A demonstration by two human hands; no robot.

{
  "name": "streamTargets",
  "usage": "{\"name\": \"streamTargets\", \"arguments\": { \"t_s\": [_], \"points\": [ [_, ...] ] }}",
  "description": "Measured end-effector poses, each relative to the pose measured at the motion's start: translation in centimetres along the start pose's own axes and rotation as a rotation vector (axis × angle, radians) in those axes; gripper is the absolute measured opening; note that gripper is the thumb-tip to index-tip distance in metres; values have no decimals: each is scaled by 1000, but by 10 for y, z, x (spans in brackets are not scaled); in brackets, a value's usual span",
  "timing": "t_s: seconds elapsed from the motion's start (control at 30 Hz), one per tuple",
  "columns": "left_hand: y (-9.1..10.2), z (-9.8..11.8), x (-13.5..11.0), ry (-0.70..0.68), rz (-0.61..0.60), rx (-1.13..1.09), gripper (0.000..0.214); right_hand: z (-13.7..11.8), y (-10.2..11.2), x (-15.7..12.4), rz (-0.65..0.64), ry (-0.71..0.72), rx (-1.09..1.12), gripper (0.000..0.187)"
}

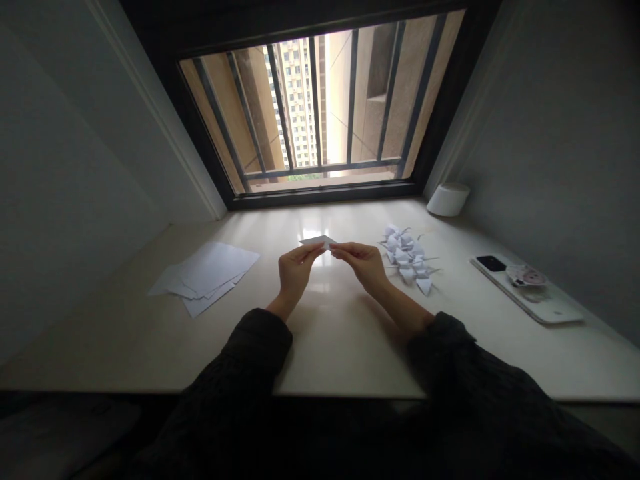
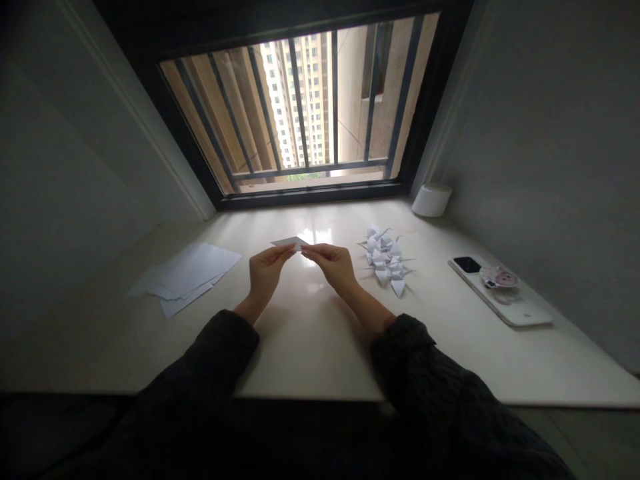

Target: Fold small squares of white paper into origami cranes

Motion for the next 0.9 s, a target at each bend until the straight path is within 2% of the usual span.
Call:
{"name": "streamTargets", "arguments": {
  "t_s": [0.17,0.47,0.9],
  "points": [
    [0,-1,0,20,11,-41,22,4,3,1,55,-62,86,23],
    [-1,10,-2,-27,-6,-34,18,18,5,6,24,-135,172,26],
    [0,4,1,-69,-44,16,19,23,4,6,6,-226,246,29]
  ]
}}
Point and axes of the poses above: each hand's wrist, its own x-axis towards the middle knuckle, its own y-axis out of the back of the hand, z = x × y, the point moved 5 cm from there along x, towards the middle knuckle, and after that the axes turned 5 degrees about y, right-handed, at the moved point
